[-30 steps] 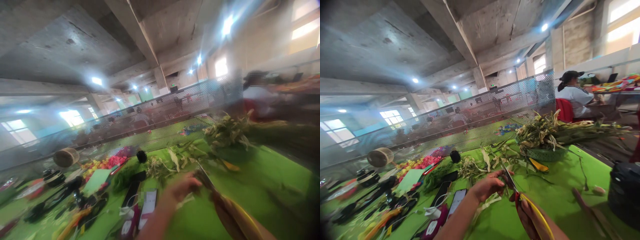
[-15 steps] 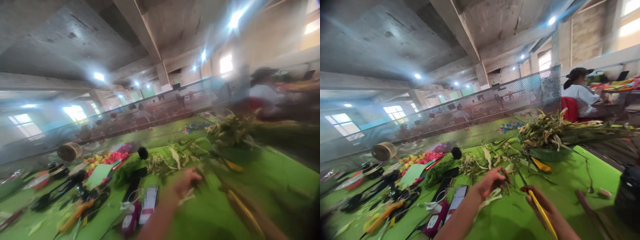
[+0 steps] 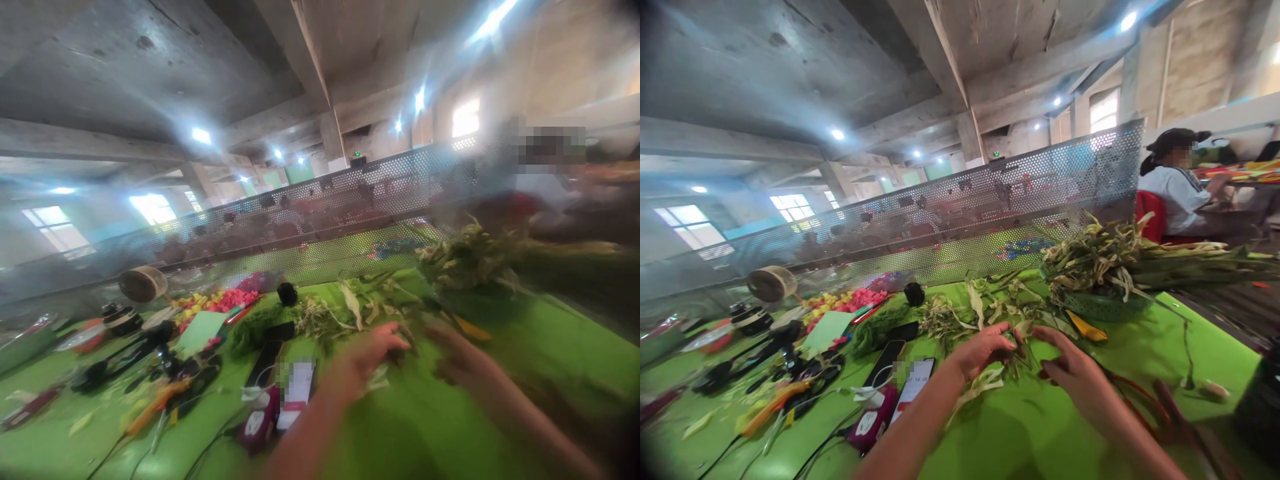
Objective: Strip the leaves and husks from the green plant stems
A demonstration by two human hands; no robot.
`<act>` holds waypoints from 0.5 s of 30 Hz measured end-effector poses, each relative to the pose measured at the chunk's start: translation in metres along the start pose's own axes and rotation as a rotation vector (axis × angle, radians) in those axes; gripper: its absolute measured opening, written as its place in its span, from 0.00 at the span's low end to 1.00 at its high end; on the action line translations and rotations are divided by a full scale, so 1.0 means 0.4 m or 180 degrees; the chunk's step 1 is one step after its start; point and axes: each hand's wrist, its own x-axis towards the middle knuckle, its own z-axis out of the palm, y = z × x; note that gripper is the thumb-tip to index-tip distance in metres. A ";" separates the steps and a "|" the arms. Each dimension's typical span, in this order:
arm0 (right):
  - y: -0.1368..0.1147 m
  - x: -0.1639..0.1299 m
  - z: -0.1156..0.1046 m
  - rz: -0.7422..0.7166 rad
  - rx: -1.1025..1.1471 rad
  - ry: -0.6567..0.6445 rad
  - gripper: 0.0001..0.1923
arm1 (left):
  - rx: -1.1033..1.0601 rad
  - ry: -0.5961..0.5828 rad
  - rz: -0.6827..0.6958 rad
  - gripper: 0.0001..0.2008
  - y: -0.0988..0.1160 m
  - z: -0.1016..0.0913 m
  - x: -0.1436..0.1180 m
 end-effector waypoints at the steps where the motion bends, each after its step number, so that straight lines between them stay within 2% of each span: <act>1: -0.031 0.014 0.025 0.0034 0.0210 -0.0197 0.30 | 0.0070 -0.0029 0.0054 0.18 0.004 0.000 0.002; 3: -0.077 0.040 0.058 -0.0053 0.0420 -0.0300 0.24 | 0.0183 -0.0107 0.0194 0.16 0.020 -0.006 0.007; 5: -0.097 0.063 0.066 -0.0017 0.0258 -0.0115 0.16 | 0.0289 -0.0108 0.0302 0.15 0.040 -0.021 0.016; 7: -0.094 0.081 0.057 0.0010 0.0019 0.0125 0.13 | 0.0598 0.0048 0.0405 0.18 0.053 -0.043 0.032; 11: -0.040 0.102 0.033 0.0089 -0.0119 0.0313 0.14 | 0.2084 0.0976 0.0587 0.18 0.037 -0.086 0.094; 13: -0.003 0.108 0.028 0.0177 -0.0159 0.0316 0.15 | 0.2424 0.1263 0.0594 0.16 0.011 -0.101 0.129; 15: 0.031 0.112 0.024 0.0152 -0.0263 0.0300 0.16 | 0.2660 0.1366 0.0577 0.17 -0.018 -0.113 0.159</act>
